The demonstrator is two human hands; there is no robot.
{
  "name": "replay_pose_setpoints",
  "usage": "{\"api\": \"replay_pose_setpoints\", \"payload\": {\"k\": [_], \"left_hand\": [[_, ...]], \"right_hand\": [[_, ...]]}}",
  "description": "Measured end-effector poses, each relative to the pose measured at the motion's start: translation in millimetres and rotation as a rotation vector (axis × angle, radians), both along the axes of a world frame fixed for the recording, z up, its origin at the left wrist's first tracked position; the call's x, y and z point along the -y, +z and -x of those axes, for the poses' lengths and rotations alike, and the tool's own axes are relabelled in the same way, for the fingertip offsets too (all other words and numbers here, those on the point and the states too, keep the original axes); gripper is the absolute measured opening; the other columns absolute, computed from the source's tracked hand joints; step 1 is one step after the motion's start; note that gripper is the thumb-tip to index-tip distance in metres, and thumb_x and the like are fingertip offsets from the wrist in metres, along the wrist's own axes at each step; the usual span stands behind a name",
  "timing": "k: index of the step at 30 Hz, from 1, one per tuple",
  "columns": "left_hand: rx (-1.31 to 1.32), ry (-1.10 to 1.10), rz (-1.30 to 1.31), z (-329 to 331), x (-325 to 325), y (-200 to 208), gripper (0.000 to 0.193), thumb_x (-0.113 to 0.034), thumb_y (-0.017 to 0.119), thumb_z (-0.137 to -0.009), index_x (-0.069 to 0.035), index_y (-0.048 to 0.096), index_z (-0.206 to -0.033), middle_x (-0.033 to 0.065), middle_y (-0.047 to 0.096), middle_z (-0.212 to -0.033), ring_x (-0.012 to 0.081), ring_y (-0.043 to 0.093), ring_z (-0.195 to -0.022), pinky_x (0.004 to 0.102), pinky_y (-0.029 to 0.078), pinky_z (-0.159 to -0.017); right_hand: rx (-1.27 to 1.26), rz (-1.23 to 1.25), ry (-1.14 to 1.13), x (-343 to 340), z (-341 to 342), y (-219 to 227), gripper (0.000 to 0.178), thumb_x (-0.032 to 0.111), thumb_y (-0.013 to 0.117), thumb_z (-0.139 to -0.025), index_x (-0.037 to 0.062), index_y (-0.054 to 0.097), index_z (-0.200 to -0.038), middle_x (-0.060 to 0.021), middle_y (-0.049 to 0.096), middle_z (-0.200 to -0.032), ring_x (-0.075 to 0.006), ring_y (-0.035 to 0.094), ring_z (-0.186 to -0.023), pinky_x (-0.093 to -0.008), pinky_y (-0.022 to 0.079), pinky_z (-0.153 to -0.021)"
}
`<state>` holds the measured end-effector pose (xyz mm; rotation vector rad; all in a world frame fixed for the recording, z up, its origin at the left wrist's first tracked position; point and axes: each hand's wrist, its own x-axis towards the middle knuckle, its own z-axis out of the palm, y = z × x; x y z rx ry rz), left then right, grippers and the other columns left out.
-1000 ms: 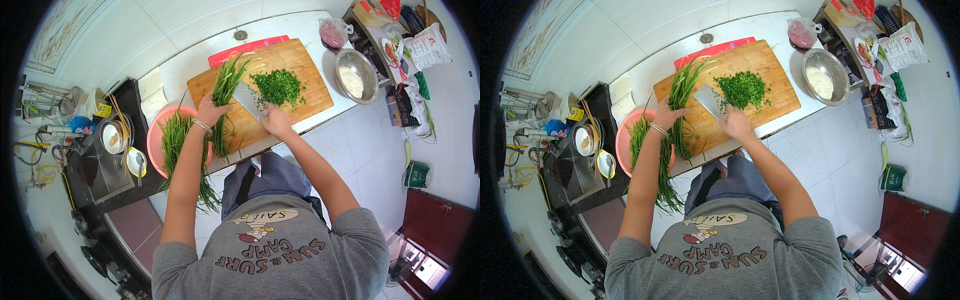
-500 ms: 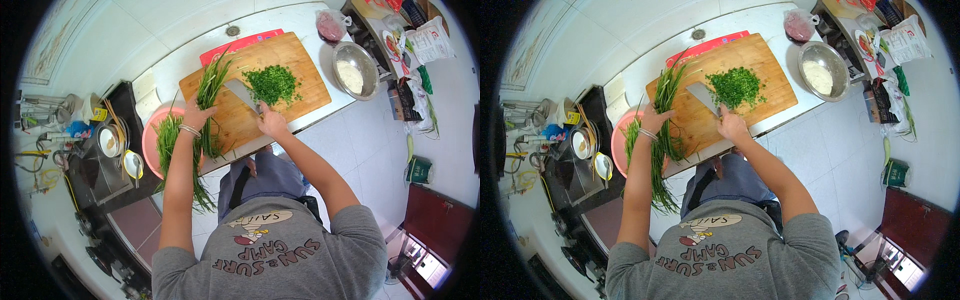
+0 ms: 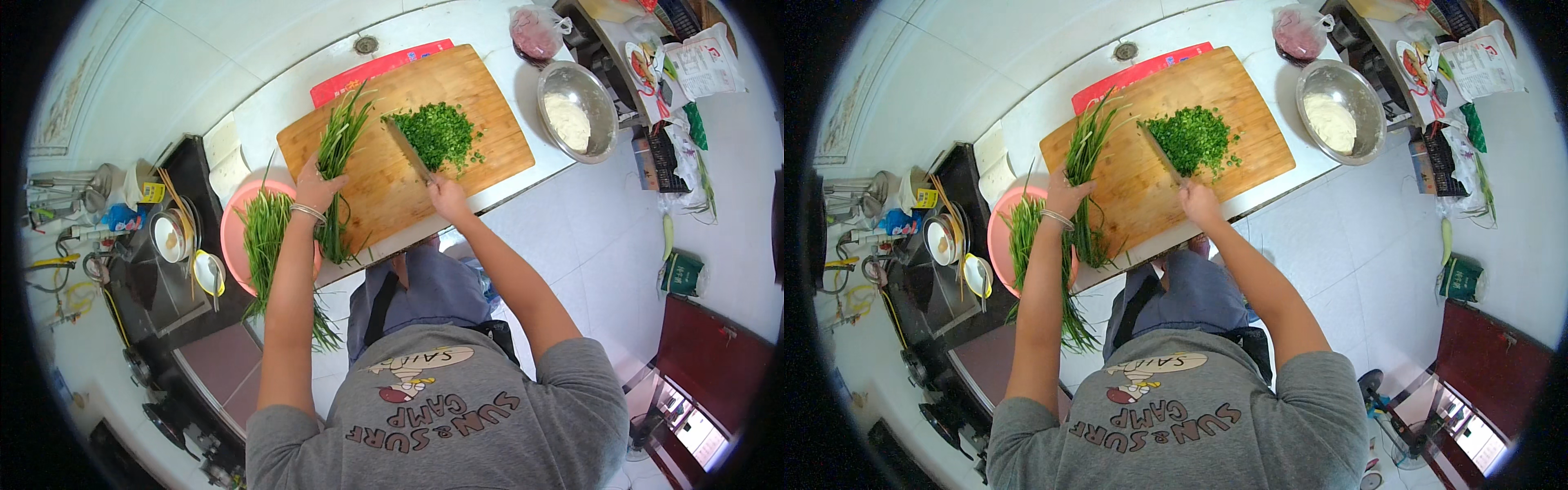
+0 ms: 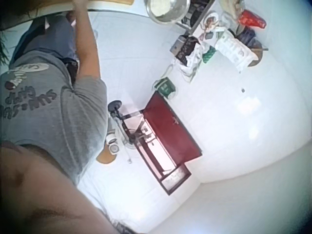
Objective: The person chops green onions on a wooden cutting board using a cleaver. They gather the chopped pieces into a pile, then retrieve more green onions from a pink basin to continue chopping.
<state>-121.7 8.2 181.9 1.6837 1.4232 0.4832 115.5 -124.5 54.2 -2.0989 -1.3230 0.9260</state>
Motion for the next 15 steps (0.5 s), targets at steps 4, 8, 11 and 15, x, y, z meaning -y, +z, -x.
{"api": "replay_pose_setpoints", "payload": {"k": [4,8,11,15], "left_hand": [[0.054,0.001,-0.051,19,-11,-49,0.065,-0.014,0.077,-0.064,0.004,0.049,-0.121,0.016,0.063,-0.107,0.0248,0.061,-0.098,0.0334,0.046,-0.087],[0.113,-0.034,-0.046,6,-13,-57,0.067,-0.016,0.077,-0.064,0.004,0.049,-0.122,0.0164,0.063,-0.107,0.0255,0.061,-0.098,0.0341,0.046,-0.086],[0.038,-0.045,-0.043,-7,-7,-42,0.066,-0.016,0.077,-0.064,0.003,0.05,-0.122,0.0162,0.064,-0.105,0.0255,0.061,-0.096,0.0341,0.046,-0.086],[-0.012,-0.042,-0.008,-17,-5,-28,0.063,-0.015,0.076,-0.065,0.002,0.051,-0.121,0.0154,0.064,-0.102,0.025,0.061,-0.094,0.034,0.047,-0.084]], "right_hand": [[-0.005,-0.015,0.009,-11,-15,10,0.028,0.028,0.047,-0.087,0.0046,0.061,-0.096,-0.0266,0.061,-0.078,-0.0445,0.06,-0.076,-0.052,0.048,-0.07],[0.028,0.045,-0.002,-13,-26,17,0.028,0.028,0.047,-0.088,0.0047,0.06,-0.094,-0.0269,0.061,-0.079,-0.0445,0.059,-0.076,-0.0522,0.047,-0.07],[0.027,0.006,-0.017,-13,-34,19,0.027,0.027,0.046,-0.088,0.0045,0.06,-0.095,-0.0266,0.061,-0.078,-0.0441,0.059,-0.076,-0.0517,0.048,-0.07],[0.03,-0.026,-0.043,-15,-48,14,0.027,0.025,0.045,-0.088,0.0031,0.06,-0.095,-0.0265,0.06,-0.078,-0.0436,0.059,-0.076,-0.0503,0.048,-0.07]]}}
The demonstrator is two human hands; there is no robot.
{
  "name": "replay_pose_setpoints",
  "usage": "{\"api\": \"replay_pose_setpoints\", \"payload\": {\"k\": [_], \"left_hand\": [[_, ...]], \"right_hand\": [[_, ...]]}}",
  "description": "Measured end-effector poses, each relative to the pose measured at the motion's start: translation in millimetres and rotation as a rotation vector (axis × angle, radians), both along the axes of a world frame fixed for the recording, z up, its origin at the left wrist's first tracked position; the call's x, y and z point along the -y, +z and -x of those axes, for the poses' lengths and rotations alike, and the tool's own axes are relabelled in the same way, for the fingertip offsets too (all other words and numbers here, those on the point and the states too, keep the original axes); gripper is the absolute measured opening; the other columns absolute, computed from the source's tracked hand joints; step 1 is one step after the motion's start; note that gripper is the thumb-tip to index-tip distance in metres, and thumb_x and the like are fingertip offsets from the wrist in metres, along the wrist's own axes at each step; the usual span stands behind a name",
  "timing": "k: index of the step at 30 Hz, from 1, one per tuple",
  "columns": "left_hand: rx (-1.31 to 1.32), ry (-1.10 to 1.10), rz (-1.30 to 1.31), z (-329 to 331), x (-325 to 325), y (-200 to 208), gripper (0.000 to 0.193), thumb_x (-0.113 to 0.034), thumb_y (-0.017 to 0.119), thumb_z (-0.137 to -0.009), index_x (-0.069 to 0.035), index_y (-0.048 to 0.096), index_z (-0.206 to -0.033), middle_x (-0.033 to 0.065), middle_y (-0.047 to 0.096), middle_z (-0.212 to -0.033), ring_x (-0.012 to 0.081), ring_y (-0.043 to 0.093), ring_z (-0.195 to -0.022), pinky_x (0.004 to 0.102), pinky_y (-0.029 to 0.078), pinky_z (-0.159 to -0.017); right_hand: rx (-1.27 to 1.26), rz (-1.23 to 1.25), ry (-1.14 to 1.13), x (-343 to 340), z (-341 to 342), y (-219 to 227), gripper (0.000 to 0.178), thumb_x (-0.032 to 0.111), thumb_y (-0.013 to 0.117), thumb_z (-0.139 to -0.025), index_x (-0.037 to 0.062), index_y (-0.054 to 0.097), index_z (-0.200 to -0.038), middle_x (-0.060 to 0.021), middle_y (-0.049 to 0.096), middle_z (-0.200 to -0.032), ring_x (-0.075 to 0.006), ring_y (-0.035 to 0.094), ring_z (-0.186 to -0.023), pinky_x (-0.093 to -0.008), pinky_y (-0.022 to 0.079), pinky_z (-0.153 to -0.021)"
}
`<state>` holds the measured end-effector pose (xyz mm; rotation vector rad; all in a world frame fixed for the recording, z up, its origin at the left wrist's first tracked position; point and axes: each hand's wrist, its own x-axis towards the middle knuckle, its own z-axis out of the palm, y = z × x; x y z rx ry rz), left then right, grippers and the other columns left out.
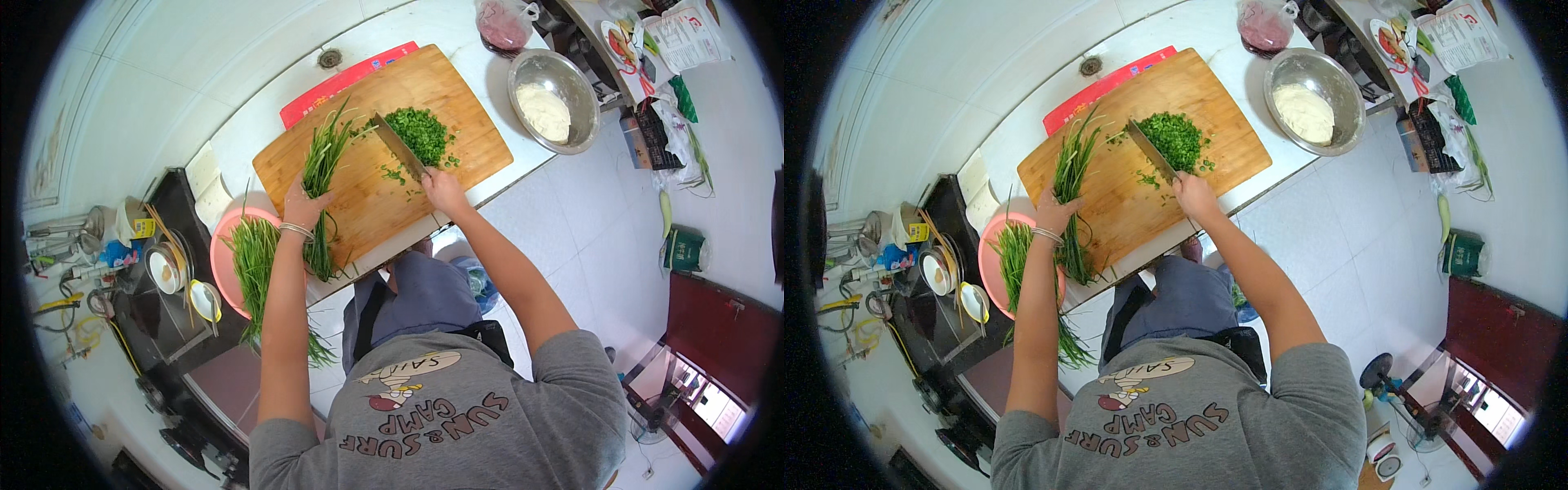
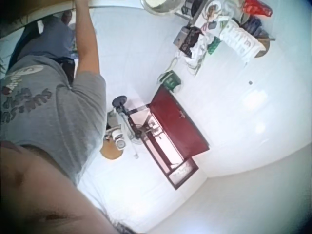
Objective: The person chops green onions on a wooden cutting board using a cleaver. They gather the chopped pieces into a pile, then retrieve more green onions from a pink basin to continue chopping.
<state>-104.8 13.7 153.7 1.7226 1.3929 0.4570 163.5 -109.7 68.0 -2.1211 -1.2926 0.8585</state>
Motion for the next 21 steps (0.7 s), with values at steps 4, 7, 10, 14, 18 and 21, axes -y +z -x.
{"api": "replay_pose_setpoints", "payload": {"k": [4,7,10,14,18,21], "left_hand": [[-0.037,-0.008,-0.016,0,0,5,0.062,-0.013,0.075,-0.065,0.002,0.051,-0.12,0.0154,0.065,-0.101,0.0254,0.062,-0.092,0.0343,0.047,-0.083],[0.01,-0.015,-0.06,4,-4,-5,0.062,-0.013,0.075,-0.065,0.002,0.051,-0.12,0.0157,0.064,-0.102,0.0254,0.062,-0.092,0.0343,0.047,-0.083],[-0.012,0.008,0.006,-5,0,10,0.061,-0.012,0.075,-0.066,0.002,0.051,-0.12,0.016,0.064,-0.103,0.0251,0.061,-0.094,0.034,0.047,-0.083],[0.101,0.015,-0.047,4,-2,-14,0.06,-0.012,0.075,-0.066,0.002,0.051,-0.119,0.0157,0.064,-0.102,0.0247,0.062,-0.093,0.0336,0.047,-0.083],[0.061,-0.003,-0.031,-7,2,-10,0.058,-0.011,0.075,-0.065,0.004,0.052,-0.117,0.014,0.066,-0.098,0.0229,0.062,-0.088,0.0326,0.047,-0.081],[0.012,0.002,-0.044,4,-1,-10,0.055,-0.01,0.075,-0.066,0.004,0.053,-0.114,0.0132,0.066,-0.097,0.0208,0.062,-0.085,0.0311,0.048,-0.079]], "right_hand": [[-0.077,-0.044,-0.025,0,-12,0,0.027,0.024,0.045,-0.088,0.0009,0.06,-0.091,-0.0265,0.06,-0.076,-0.0436,0.059,-0.076,-0.0483,0.047,-0.067],[-0.18,-0.058,0.03,5,-12,13,0.027,0.024,0.047,-0.087,0.0002,0.059,-0.091,-0.0267,0.059,-0.075,-0.0437,0.059,-0.074,-0.0475,0.047,-0.066],[-0.26,0.001,0.073,20,-1,20,0.028,0.025,0.048,-0.087,0.0001,0.059,-0.091,-0.0266,0.059,-0.074,-0.0438,0.059,-0.074,-0.0478,0.046,-0.065],[-0.28,0.018,0.162,24,30,8,0.028,0.025,0.047,-0.087,0.0005,0.059,-0.09,-0.0261,0.059,-0.074,-0.0439,0.059,-0.074,-0.0496,0.046,-0.067],[-0.209,-0.046,0.194,27,33,-17,0.027,0.025,0.047,-0.086,0.001,0.06,-0.089,-0.0261,0.06,-0.075,-0.0442,0.059,-0.073,-0.0515,0.047,-0.068],[-0.244,0.007,0.216,22,31,-4,0.027,0.025,0.047,-0.084,0.0012,0.059,-0.09,-0.0267,0.06,-0.077,-0.0442,0.059,-0.074,-0.0512,0.047,-0.07]]}}
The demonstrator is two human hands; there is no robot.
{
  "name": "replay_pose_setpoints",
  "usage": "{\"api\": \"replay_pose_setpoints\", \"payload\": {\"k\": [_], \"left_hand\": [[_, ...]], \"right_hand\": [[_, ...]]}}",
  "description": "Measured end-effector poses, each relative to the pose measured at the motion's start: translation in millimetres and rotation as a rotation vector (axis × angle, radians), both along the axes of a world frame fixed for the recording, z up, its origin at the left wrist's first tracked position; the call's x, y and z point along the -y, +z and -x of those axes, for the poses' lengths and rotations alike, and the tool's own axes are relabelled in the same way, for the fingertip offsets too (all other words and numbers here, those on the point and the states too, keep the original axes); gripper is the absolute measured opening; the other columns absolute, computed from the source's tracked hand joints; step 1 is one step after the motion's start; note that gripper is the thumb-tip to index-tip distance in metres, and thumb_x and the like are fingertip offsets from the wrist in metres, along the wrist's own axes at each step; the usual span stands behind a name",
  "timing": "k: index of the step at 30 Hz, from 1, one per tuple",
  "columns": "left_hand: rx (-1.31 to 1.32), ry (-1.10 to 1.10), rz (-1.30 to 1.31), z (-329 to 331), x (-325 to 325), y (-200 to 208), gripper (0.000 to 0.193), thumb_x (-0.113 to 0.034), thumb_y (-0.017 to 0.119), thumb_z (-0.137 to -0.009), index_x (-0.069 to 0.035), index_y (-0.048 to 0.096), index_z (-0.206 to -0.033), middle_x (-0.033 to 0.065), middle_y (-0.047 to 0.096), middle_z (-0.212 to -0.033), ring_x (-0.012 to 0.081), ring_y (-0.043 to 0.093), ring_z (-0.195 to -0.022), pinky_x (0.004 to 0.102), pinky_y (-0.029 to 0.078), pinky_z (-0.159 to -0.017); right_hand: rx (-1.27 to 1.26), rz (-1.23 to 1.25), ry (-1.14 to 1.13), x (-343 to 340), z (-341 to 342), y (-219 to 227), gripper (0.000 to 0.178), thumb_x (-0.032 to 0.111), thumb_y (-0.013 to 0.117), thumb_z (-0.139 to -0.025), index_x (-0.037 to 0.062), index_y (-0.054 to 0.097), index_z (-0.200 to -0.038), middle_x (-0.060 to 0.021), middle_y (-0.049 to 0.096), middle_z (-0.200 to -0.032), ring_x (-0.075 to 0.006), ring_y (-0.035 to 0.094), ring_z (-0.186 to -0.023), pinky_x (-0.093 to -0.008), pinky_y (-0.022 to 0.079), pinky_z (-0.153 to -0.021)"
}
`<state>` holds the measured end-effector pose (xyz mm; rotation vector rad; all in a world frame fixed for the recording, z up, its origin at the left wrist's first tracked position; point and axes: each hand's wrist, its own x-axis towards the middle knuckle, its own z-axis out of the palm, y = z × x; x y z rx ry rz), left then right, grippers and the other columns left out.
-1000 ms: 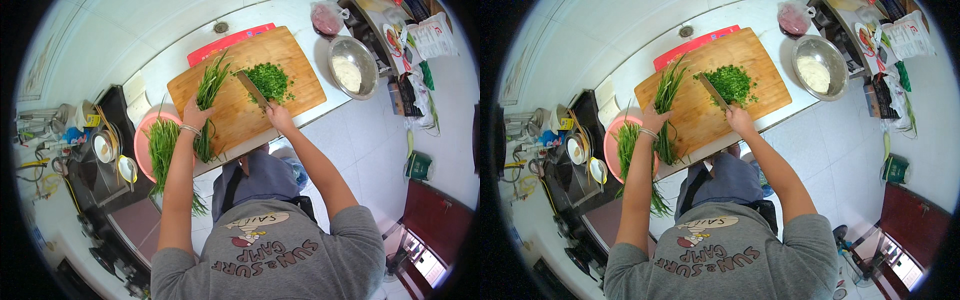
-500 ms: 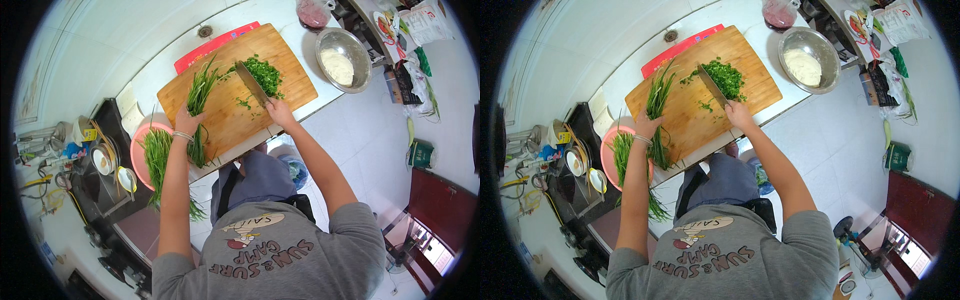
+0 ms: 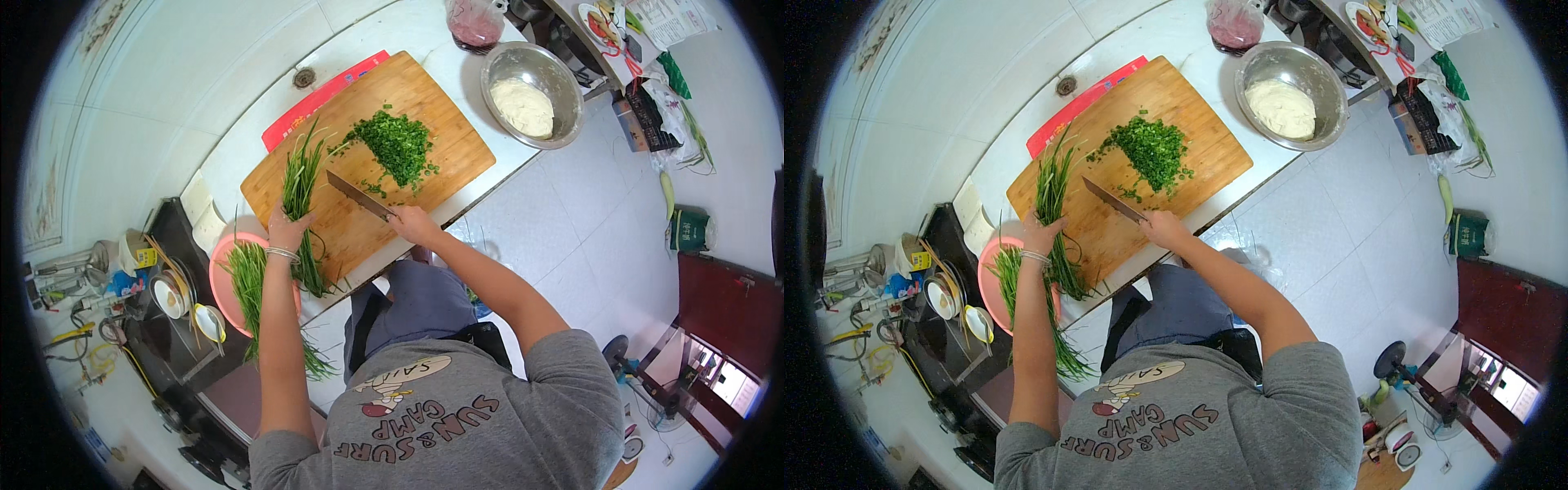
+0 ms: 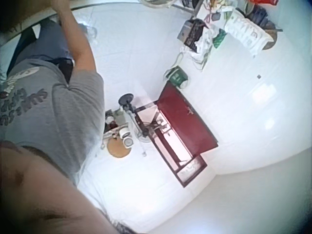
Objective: The person chops green onions on a wooden cutting board using a cleaver. They gather the chopped pieces into a pile, then retrieve more green onions from a pink basin to continue chopping.
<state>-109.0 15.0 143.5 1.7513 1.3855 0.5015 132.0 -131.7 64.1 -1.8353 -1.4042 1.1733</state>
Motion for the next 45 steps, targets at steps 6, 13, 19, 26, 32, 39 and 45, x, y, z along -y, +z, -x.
{"api": "replay_pose_setpoints", "payload": {"k": [6,13,19,26,32,39,45], "left_hand": [[0.034,-0.001,0.059,-28,3,10,0.056,-0.01,0.075,-0.066,0.004,0.051,-0.116,0.0144,0.065,-0.099,0.0215,0.062,-0.088,0.0324,0.048,-0.08],[0.017,-0.041,0.027,-23,-6,-20,0.062,-0.012,0.075,-0.066,0.004,0.049,-0.12,0.0171,0.063,-0.103,0.0262,0.062,-0.093,0.0348,0.047,-0.082],[0.034,0.036,0.092,-19,-1,-5,0.063,-0.012,0.075,-0.066,0.003,0.049,-0.122,0.0159,0.064,-0.103,0.0238,0.062,-0.092,0.0331,0.048,-0.081],[0.142,0.079,0.118,-9,-2,-13,0.063,-0.01,0.076,-0.066,0.006,0.048,-0.12,0.0148,0.065,-0.101,0.0211,0.062,-0.09,0.0317,0.048,-0.081],[0.009,0.077,0.068,2,4,3,0.063,-0.01,0.077,-0.066,0.006,0.049,-0.12,0.015,0.065,-0.103,0.0213,0.062,-0.092,0.0315,0.048,-0.083],[0.084,0.152,0.097,19,9,-6,0.062,-0.01,0.077,-0.067,0.006,0.049,-0.12,0.0143,0.064,-0.104,0.0199,0.061,-0.095,0.0308,0.047,-0.085],[-0.021,0.133,0.126,6,7,16,0.069,-0.013,0.077,-0.066,0.01,0.045,-0.123,0.0196,0.063,-0.105,0.0244,0.062,-0.096,0.0322,0.047,-0.084]], "right_hand": [[0.094,0.031,0.006,-5,-39,-3,0.029,0.026,0.046,-0.085,0.0027,0.061,-0.091,-0.0261,0.061,-0.078,-0.0431,0.06,-0.074,-0.0502,0.048,-0.071],[0.102,-0.043,-0.043,-25,-94,1,0.025,0.025,0.049,-0.086,0.0036,0.062,-0.091,-0.0238,0.06,-0.072,-0.0395,0.06,-0.068,-0.047,0.047,-0.064],[-0.046,0.058,0.047,-13,-88,32,0.029,0.029,0.049,-0.088,0.0022,0.06,-0.09,-0.0212,0.058,-0.069,-0.0366,0.059,-0.067,-0.044,0.045,-0.061],[-0.081,0.128,0.188,7,-38,-2,0.033,0.031,0.049,-0.086,0.0006,0.06,-0.091,-0.023,0.06,-0.073,-0.0397,0.059,-0.071,-0.0456,0.046,-0.066],[0.026,0.029,0.077,-25,-39,-4,0.03,0.027,0.049,-0.086,0.0007,0.062,-0.092,-0.025,0.059,-0.073,-0.0394,0.06,-0.069,-0.0456,0.047,-0.065],[-0.07,-0.012,-0.096,-45,-38,11,0.029,0.025,0.05,-0.086,0.0027,0.062,-0.101,-0.0225,0.057,-0.067,-0.0328,0.059,-0.062,-0.0401,0.046,-0.058],[-0.182,0.116,-0.106,-73,21,10,0.031,0.027,0.048,-0.087,0.0022,0.062,-0.098,-0.022,0.06,-0.07,-0.0364,0.06,-0.066,-0.0428,0.047,-0.063]]}}
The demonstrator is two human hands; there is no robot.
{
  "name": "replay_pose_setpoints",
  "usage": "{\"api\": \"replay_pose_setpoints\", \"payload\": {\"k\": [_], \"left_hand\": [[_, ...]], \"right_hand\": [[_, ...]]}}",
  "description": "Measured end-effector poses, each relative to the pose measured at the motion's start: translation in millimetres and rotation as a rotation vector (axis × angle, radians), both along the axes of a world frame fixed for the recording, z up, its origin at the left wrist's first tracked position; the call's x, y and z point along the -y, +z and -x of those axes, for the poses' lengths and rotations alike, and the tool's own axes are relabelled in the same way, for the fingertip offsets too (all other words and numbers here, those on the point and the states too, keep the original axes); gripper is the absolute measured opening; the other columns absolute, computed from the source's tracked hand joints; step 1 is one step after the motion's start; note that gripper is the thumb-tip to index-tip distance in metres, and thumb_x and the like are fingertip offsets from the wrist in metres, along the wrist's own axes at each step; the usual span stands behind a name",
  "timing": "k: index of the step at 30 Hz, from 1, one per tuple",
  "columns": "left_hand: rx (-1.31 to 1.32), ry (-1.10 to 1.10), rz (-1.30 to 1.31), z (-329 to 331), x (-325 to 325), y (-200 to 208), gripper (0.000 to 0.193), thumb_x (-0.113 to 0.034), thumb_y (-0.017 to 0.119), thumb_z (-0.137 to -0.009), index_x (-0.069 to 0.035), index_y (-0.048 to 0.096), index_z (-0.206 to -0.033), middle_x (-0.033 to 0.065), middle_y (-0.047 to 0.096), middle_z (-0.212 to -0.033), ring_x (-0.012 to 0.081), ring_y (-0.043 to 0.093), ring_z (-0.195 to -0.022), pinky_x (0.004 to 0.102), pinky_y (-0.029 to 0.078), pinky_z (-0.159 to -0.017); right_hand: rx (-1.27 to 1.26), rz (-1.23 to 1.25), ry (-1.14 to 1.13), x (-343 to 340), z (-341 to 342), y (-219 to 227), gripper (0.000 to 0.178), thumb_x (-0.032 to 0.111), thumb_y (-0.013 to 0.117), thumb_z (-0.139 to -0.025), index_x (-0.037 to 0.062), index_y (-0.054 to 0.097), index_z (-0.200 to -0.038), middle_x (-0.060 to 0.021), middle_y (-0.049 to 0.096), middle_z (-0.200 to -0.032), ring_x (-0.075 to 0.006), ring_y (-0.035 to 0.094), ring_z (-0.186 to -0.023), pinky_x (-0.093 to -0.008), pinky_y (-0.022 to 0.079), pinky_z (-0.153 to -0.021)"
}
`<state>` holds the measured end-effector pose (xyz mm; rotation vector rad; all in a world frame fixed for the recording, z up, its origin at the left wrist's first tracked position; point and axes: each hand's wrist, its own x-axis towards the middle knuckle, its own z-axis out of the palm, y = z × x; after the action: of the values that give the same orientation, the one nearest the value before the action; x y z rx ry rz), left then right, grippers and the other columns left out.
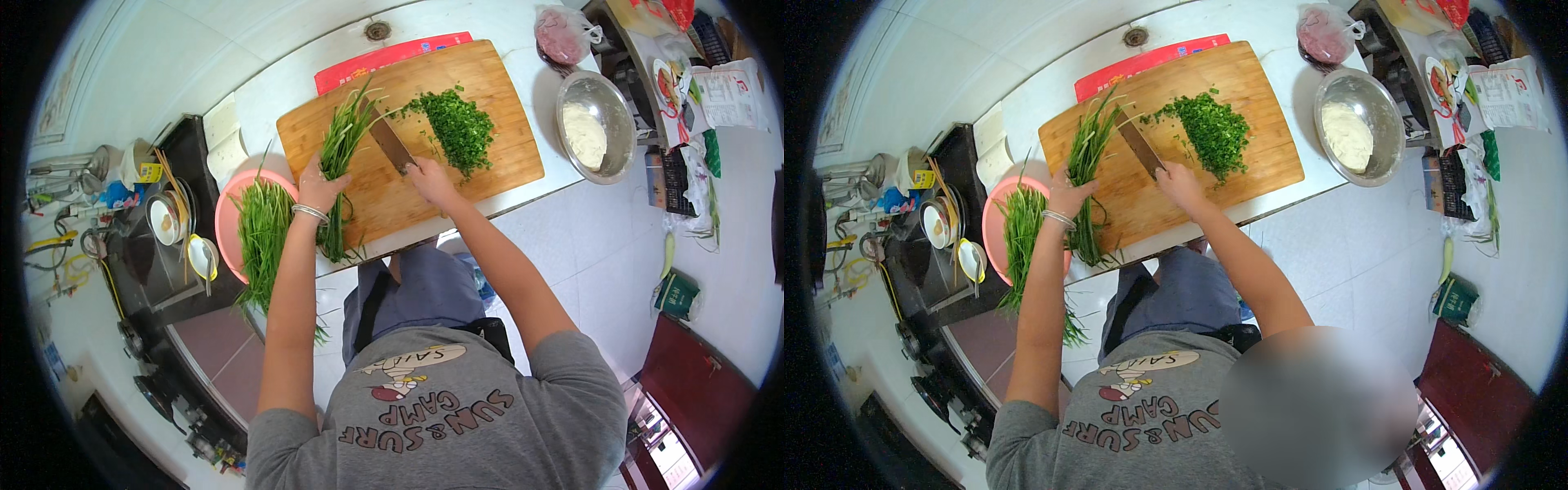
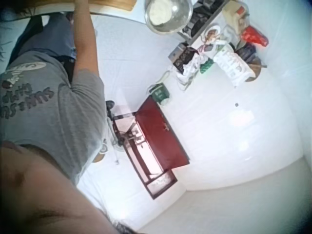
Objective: The person chops green onions on a wooden cutting board using a cleaver. They gather the chopped pieces into a pile, then retrieve more green onions from a pink basin to continue chopping.
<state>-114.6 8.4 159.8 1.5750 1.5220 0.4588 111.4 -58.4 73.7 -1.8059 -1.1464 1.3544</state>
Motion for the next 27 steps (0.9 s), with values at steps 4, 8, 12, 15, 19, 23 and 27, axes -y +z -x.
{"api": "replay_pose_setpoints", "payload": {"k": [4,8,12,15,19,23,27], "left_hand": [[-0.08,-0.064,-0.091,9,-1,-29,0.069,-0.02,0.076,-0.065,0.006,0.046,-0.121,0.0232,0.062,-0.106,0.0325,0.061,-0.098,0.0374,0.048,-0.084],[-0.289,-0.257,-0.086,-17,5,-32,0.06,-0.023,0.07,-0.07,0.0,0.045,-0.119,0.0252,0.061,-0.101,0.0399,0.058,-0.096,0.0444,0.048,-0.081],[-0.628,-0.444,0.02,-56,6,-62,0.058,-0.018,0.068,-0.071,-0.003,0.041,-0.12,0.0226,0.061,-0.098,0.0363,0.059,-0.096,0.0442,0.049,-0.081],[-0.73,-0.489,-0.015,-66,11,-72,0.042,-0.02,0.067,-0.074,-0.006,0.046,-0.108,0.0175,0.064,-0.093,0.0322,0.063,-0.091,0.0423,0.051,-0.075],[-0.832,-0.548,-0.137,-69,19,-86,0.052,-0.023,0.068,-0.075,-0.007,0.043,-0.118,0.0148,0.063,-0.092,0.0301,0.062,-0.092,0.04,0.05,-0.077],[-0.863,-0.508,-0.241,-53,27,-106,0.064,-0.027,0.07,-0.074,-0.006,0.039,-0.125,0.0126,0.063,-0.095,0.0273,0.061,-0.094,0.0375,0.048,-0.078],[-0.89,-0.551,-0.293,-44,31,-103,0.065,-0.029,0.073,-0.07,-0.006,0.042,-0.123,0.0112,0.062,-0.097,0.0253,0.06,-0.091,0.0386,0.047,-0.074]], "right_hand": [[0.148,-0.015,-0.084,-9,1,-9,0.031,0.027,0.047,-0.087,0.0036,0.063,-0.099,-0.0241,0.061,-0.075,-0.0408,0.061,-0.073,-0.0465,0.048,-0.067],[0.07,0.061,-0.204,1,-34,2,0.03,0.027,0.049,-0.087,0.0047,0.063,-0.102,-0.0231,0.061,-0.073,-0.04,0.06,-0.07,-0.0451,0.048,-0.065],[0.242,-0.193,-0.25,28,-62,-11,0.027,0.023,0.046,-0.092,0.0028,0.062,-0.099,-0.0036,0.045,-0.046,-0.0144,0.046,-0.037,-0.0316,0.038,-0.039],[0.194,-0.131,-0.261,42,-57,18,0.025,0.023,0.047,-0.092,0.0023,0.062,-0.097,-0.0033,0.046,-0.047,-0.0141,0.046,-0.038,-0.0315,0.038,-0.039],[0.293,-0.13,-0.229,61,-59,8,0.026,0.023,0.048,-0.091,0.0031,0.062,-0.101,-0.0059,0.047,-0.048,-0.0153,0.048,-0.04,-0.0324,0.039,-0.041],[0.322,-0.107,-0.222,63,-46,34,0.028,0.022,0.049,-0.088,0.0047,0.062,-0.107,-0.0196,0.054,-0.06,-0.0318,0.056,-0.055,-0.04,0.045,-0.054],[0.38,-0.083,-0.217,63,-45,42,0.029,0.02,0.05,-0.087,0.0063,0.061,-0.109,-0.0238,0.057,-0.066,-0.0386,0.059,-0.061,-0.0433,0.047,-0.058]]}}
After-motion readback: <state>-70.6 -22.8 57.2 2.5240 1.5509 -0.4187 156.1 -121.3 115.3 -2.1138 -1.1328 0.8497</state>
